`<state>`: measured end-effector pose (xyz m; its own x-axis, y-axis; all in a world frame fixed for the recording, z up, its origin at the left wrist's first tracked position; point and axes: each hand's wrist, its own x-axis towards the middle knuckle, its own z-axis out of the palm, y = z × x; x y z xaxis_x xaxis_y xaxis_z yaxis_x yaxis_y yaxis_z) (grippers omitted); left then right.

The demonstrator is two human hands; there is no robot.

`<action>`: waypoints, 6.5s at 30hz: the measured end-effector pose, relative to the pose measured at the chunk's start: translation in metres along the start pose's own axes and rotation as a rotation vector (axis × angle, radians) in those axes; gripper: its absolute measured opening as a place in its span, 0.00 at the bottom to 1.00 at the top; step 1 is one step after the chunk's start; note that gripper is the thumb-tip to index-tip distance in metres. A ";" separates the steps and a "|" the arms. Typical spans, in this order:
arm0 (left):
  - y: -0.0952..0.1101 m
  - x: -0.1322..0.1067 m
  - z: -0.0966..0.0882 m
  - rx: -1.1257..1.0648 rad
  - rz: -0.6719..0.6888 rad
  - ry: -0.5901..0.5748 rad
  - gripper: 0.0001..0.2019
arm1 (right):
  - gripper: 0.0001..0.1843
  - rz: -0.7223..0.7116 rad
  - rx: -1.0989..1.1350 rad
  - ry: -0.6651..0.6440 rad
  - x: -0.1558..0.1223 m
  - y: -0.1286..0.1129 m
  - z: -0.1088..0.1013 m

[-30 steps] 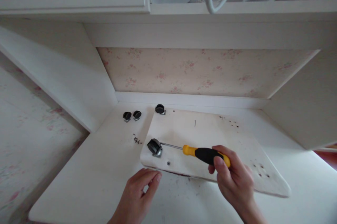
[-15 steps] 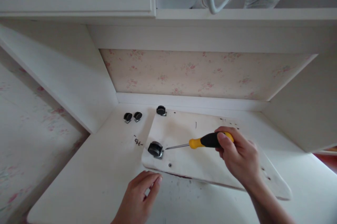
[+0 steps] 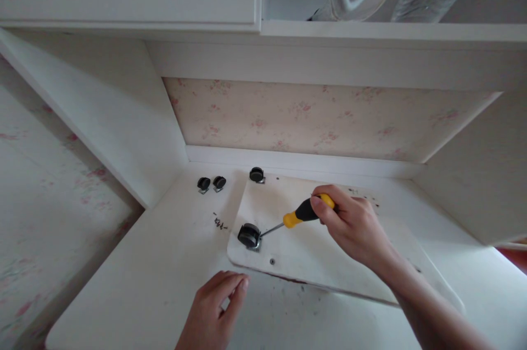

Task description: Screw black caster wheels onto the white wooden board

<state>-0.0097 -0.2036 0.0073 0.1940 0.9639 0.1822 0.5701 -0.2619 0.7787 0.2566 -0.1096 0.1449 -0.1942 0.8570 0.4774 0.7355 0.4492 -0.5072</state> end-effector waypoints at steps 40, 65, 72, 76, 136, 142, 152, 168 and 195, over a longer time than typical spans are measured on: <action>0.058 0.093 -0.065 0.038 0.028 0.080 0.17 | 0.34 -0.271 -0.584 -0.496 0.093 -0.085 -0.002; 0.059 0.138 -0.053 -0.014 0.115 -0.009 0.15 | 0.23 -0.347 -0.652 -0.756 0.108 -0.102 -0.015; 0.060 0.139 -0.057 -0.062 0.104 -0.076 0.11 | 0.22 -0.367 -0.586 -0.779 0.108 -0.102 -0.018; 0.059 0.138 -0.056 -0.063 0.107 -0.051 0.15 | 0.24 -0.335 -0.695 -0.702 0.106 -0.103 -0.017; 0.067 0.137 -0.057 -0.323 0.078 -0.222 0.11 | 0.18 -0.419 -0.584 -0.800 0.093 -0.100 -0.018; 0.062 0.136 -0.053 -0.140 0.077 -0.086 0.08 | 0.22 -0.467 -0.637 -0.734 0.092 -0.102 -0.016; 0.060 0.138 -0.052 -0.223 0.120 -0.143 0.10 | 0.13 -0.552 -0.708 -0.691 0.090 -0.103 -0.016; 0.069 0.136 -0.059 -0.219 0.064 -0.052 0.09 | 0.19 -0.460 -0.574 -0.739 0.092 -0.103 -0.010; 0.064 0.134 -0.055 -0.217 0.070 -0.078 0.08 | 0.13 -0.466 -0.534 -0.734 0.092 -0.098 -0.013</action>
<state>0.0085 -0.0886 0.1142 0.2929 0.9350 0.1999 0.3699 -0.3036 0.8781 0.1747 -0.0782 0.2475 -0.7533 0.6495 -0.1035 0.6434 0.7604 0.0883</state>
